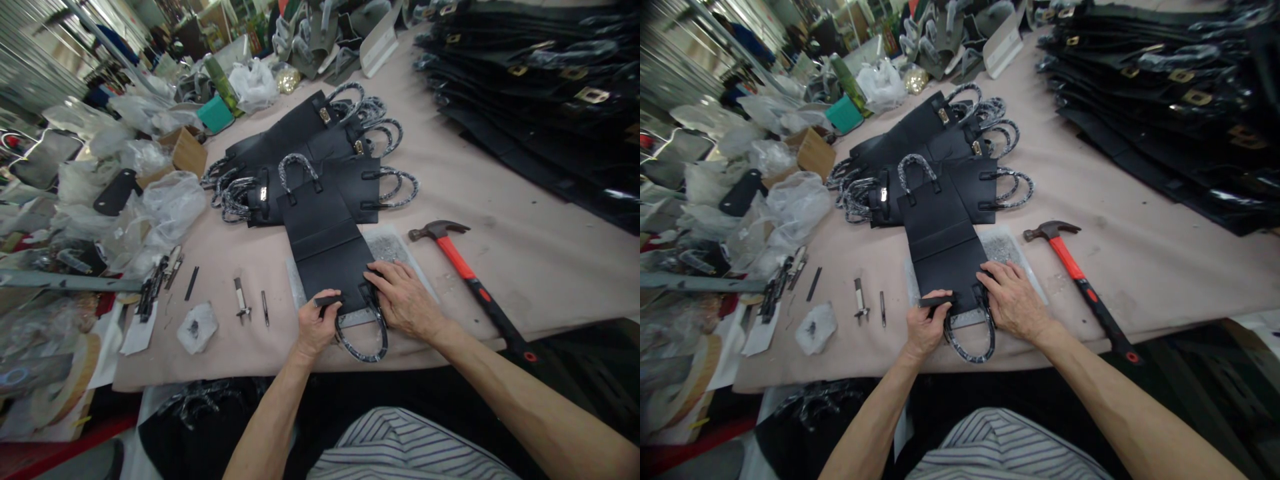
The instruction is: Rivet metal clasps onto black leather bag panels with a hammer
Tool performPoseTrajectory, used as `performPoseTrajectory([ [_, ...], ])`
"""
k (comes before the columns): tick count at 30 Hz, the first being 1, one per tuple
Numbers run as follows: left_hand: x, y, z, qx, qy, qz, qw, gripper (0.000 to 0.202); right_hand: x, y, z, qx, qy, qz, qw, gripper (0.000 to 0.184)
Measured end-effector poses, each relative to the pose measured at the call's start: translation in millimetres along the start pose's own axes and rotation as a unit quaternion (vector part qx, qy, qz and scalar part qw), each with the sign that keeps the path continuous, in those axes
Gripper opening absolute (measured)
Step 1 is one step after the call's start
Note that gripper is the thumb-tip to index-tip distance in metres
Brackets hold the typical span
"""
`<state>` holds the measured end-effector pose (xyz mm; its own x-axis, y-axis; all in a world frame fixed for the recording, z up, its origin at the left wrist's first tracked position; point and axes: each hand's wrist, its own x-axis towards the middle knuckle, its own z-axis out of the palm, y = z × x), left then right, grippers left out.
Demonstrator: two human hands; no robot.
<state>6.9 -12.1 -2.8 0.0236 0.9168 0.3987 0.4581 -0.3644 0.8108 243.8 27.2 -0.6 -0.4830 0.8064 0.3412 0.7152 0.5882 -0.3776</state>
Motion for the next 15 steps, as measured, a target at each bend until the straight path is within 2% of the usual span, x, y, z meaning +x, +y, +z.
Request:
performPoseTrajectory([
  [15, 3.6, 4.1, 5.0, 0.049, -0.013, 0.022, 0.998, 0.016, -1.0, 0.8, 2.3, 0.005, 0.0, 0.002, 1.0, 0.041],
])
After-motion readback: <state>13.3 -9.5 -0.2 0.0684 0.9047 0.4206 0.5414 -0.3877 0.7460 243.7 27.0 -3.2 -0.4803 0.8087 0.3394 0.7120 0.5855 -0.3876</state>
